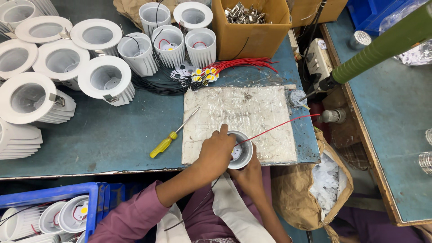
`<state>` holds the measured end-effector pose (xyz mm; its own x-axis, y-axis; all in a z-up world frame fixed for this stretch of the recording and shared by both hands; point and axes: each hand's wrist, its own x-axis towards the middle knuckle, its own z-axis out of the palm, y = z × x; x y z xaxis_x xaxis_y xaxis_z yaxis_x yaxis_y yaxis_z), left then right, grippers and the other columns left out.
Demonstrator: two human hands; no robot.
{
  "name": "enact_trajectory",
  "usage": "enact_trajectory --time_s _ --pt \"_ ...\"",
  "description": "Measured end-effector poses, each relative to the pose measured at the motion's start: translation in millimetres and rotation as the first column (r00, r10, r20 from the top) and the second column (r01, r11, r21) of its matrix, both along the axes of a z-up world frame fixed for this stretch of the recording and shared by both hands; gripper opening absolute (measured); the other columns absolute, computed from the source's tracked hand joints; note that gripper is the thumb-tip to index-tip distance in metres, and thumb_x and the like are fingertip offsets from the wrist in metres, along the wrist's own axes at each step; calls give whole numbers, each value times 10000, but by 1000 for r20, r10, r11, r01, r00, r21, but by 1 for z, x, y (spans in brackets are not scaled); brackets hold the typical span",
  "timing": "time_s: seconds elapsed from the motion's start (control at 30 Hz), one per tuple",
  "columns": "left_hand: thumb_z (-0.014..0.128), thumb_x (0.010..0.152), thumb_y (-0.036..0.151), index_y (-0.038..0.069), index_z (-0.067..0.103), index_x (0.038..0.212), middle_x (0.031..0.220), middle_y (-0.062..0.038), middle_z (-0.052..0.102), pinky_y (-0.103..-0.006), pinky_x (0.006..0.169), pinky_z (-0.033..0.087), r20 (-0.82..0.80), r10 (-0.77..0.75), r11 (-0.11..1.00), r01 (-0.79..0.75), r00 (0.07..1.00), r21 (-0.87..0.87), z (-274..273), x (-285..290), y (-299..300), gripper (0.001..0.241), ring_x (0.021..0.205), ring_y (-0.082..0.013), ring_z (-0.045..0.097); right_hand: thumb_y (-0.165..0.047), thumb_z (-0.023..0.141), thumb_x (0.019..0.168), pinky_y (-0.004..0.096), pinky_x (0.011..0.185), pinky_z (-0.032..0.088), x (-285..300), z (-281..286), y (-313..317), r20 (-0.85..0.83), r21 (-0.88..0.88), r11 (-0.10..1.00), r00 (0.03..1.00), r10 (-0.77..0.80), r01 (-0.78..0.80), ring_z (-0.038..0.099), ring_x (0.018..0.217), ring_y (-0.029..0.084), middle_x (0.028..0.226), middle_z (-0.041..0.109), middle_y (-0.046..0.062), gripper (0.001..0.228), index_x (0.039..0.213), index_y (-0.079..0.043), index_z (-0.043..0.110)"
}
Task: The person assembles LED light fixtures by inserting LED modules into white housings and soldering red and black wires to the module terminals using a soldering iron. Completed units are placed into a blue crate.
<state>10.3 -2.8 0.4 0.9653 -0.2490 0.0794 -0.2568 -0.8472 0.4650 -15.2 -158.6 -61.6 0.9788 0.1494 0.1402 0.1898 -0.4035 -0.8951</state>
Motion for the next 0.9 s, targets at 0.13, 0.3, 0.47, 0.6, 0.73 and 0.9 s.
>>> enact_trajectory --time_s 0.13,0.3,0.47,0.6,0.73,0.9 --pt "808 650 18 -17 688 933 1170 -231 536 -465 689 588 -17 26 1000 -26 1000 15 0 3 -1 310 953 -388 646 -56 796 797 424 1053 425 24 -16 -33 146 -28 926 915 375 -375 531 1287 327 1410 535 213 845 1509 47 354" --pt "816 658 24 -5 694 930 1191 -233 533 -476 706 586 -69 22 1000 -21 997 11 1 4 -1 299 965 -392 646 -173 542 1067 311 925 500 111 -15 -77 -245 202 960 939 240 -192 638 1010 149 1202 772 91 421 1451 -23 625" --pt "836 637 32 -17 689 931 1196 -236 530 -479 724 581 -49 18 1000 -18 999 -2 3 4 -1 332 971 -399 641 -29 693 935 282 802 606 171 -20 -28 253 -9 1000 968 2 1 734 919 175 1076 739 121 197 1126 -4 736" --pt "846 637 42 -19 686 940 1197 -237 525 -482 733 578 -68 10 1000 -11 998 -11 5 3 0 347 973 -403 637 -45 740 894 311 690 596 176 -19 -1 324 -78 990 942 -86 117 724 759 201 947 716 139 149 1034 4 736" --pt "843 640 37 -27 680 962 1196 -239 527 -477 732 580 -52 4 1000 -5 999 -10 4 3 0 366 974 -403 639 -73 779 861 327 650 570 185 -18 10 337 -174 960 929 -150 218 702 687 214 883 713 123 121 948 -1 736" --pt "841 641 36 -29 676 970 1202 -243 526 -469 731 584 -62 3 1000 -2 998 14 3 5 -1 374 973 -399 639 -75 782 857 373 635 540 189 -19 12 390 -264 929 910 -142 258 687 691 252 865 689 121 91 910 -37 719"
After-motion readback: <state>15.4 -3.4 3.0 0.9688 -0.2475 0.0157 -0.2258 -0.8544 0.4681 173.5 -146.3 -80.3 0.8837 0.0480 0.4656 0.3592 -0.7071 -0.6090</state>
